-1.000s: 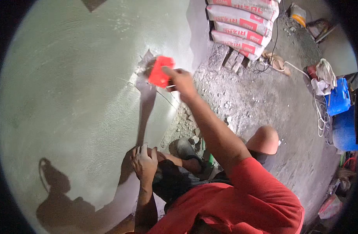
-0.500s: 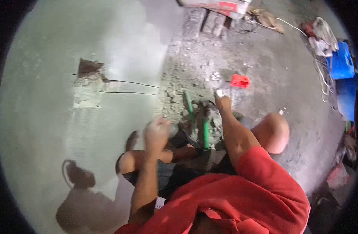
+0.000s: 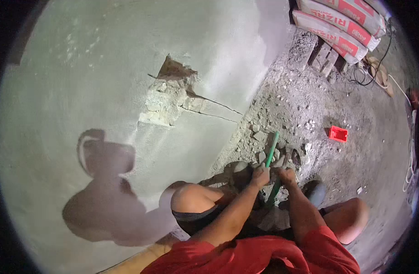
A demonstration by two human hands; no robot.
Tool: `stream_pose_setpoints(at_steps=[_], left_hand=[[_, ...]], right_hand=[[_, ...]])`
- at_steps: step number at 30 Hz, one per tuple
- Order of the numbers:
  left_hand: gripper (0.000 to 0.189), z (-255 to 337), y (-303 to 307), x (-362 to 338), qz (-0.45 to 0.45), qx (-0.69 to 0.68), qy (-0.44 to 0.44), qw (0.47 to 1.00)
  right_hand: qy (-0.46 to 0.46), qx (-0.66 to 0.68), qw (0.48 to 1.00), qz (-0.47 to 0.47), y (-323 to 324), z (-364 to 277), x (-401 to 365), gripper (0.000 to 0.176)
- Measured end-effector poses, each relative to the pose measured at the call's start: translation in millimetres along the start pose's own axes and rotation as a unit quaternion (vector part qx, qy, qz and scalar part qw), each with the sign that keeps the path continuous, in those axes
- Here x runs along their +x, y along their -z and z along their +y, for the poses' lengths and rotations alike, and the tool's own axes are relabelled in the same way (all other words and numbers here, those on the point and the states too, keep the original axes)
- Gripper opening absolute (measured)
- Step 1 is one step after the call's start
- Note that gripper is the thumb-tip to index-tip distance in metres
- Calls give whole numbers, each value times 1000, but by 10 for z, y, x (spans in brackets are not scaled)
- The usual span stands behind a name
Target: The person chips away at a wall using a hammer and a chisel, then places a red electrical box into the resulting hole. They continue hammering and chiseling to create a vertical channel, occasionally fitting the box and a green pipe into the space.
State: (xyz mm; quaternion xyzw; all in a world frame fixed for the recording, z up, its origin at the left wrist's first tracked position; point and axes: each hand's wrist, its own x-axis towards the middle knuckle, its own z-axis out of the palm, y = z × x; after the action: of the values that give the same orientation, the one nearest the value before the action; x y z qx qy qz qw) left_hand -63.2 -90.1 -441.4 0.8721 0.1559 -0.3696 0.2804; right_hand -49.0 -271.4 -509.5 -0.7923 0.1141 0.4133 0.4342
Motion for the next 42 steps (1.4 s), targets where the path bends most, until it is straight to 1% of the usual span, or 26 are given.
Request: stream_pose_setpoints(at_steps=[1, 2, 3, 4, 5, 7, 9, 11, 13, 14, 15, 16, 17, 18, 19, 20, 22, 24, 25, 29, 31, 32, 33, 35, 39, 42], left_hand=[[44, 144, 74, -118, -1, -5, 0, 1000], [40, 373, 260, -342, 68, -172, 58, 981], [36, 512, 480, -476, 133, -331, 113, 928], [33, 483, 683, -441, -41, -143, 73, 986], [33, 523, 716, -466, -44, -143, 67, 986], [35, 618, 747, -501, 172, -125, -17, 977], [35, 927, 1061, -733, 302, -129, 1, 944], [35, 1156, 1457, -1084, 333, -262, -34, 905], [35, 1115, 1778, -1372, 332, -246, -98, 905], [32, 1004, 1911, -1479, 274, -278, -116, 913], [29, 916, 2027, -1579, 215, -306, -133, 918], [29, 902, 2125, -1714, 209, -309, -147, 916], [27, 899, 2219, -1940, 182, -413, -189, 872], [25, 905, 2330, -2168, 151, -512, -225, 815], [23, 932, 2480, -2381, 168, -517, -215, 811], [23, 954, 2655, -2598, 172, -512, -207, 815], [23, 917, 2892, -2790, 170, -507, -196, 822], [21, 864, 2994, -2817, 188, -487, -254, 814], [21, 858, 3004, -2838, 190, -488, -252, 813], [22, 912, 3072, -2938, 211, -508, -235, 801], [29, 894, 3059, -2962, 228, -507, -206, 805], [39, 993, 3073, -3076, 264, -464, -195, 823], [39, 1006, 3066, -3064, 272, -460, -184, 825], [49, 1037, 3057, -3048, 268, -500, -158, 808], [54, 1248, 3079, -3091, 270, -527, -180, 786], [51, 1334, 3073, -3099, 280, -542, -172, 773]], right_hand=[[48, 49, 998, -9, -65, 235, 116, 45], [94, 208, 974, 3, 293, -613, -598, 28], [92, 206, 974, 9, 336, -878, -635, 28], [-52, 360, 931, 10, 395, -1049, -661, 22], [-192, 499, 845, 10, 447, -1165, -695, 17], [-163, 488, 857, 25, 515, -1320, -673, 16], [-132, 473, 870, 47, 573, -1469, -790, 14], [-77, 523, 847, 58, 631, -1694, -980, 16], [-13, 428, 903, 38, 755, -1817, -1003, 18], [147, 336, 928, 65, 777, -1730, -814, 17], [299, 230, 922, 89, 839, -1676, -671, 17], [297, 189, 932, 89, 1029, -2173, -1336, 17], [295, 148, 940, 88, 1234, -2745, -2085, 18], [257, 217, 937, 98, 1271, -3067, -2288, 21], [221, 284, 927, 105, 1286, -3305, -2440, 23], [222, 282, 927, 112, 1254, -3469, -2680, 23], [389, 373, 833, 123, 1190, -3615, -2990, 26], [381, 324, 857, 125, 1171, -3404, -3013, 29], [381, 276, 874, 124, 1158, -3327, -3014, 32], [357, 249, 893, 112, 1154, -3252, -2904, 33], [397, 253, 878, 90, 1231, -3412, -2923, 35], [398, 262, 874, 100, 1220, -3433, -2781, 36], [395, 269, 874, 87, 1235, -3507, -2756, 36], [416, 279, 863, 58, 1315, -3663, -2789, 35], [435, 300, 849, -3, 1395, -3706, -2779, 34], [446, 322, 835, -10, 1445, -3722, -2835, 33]])
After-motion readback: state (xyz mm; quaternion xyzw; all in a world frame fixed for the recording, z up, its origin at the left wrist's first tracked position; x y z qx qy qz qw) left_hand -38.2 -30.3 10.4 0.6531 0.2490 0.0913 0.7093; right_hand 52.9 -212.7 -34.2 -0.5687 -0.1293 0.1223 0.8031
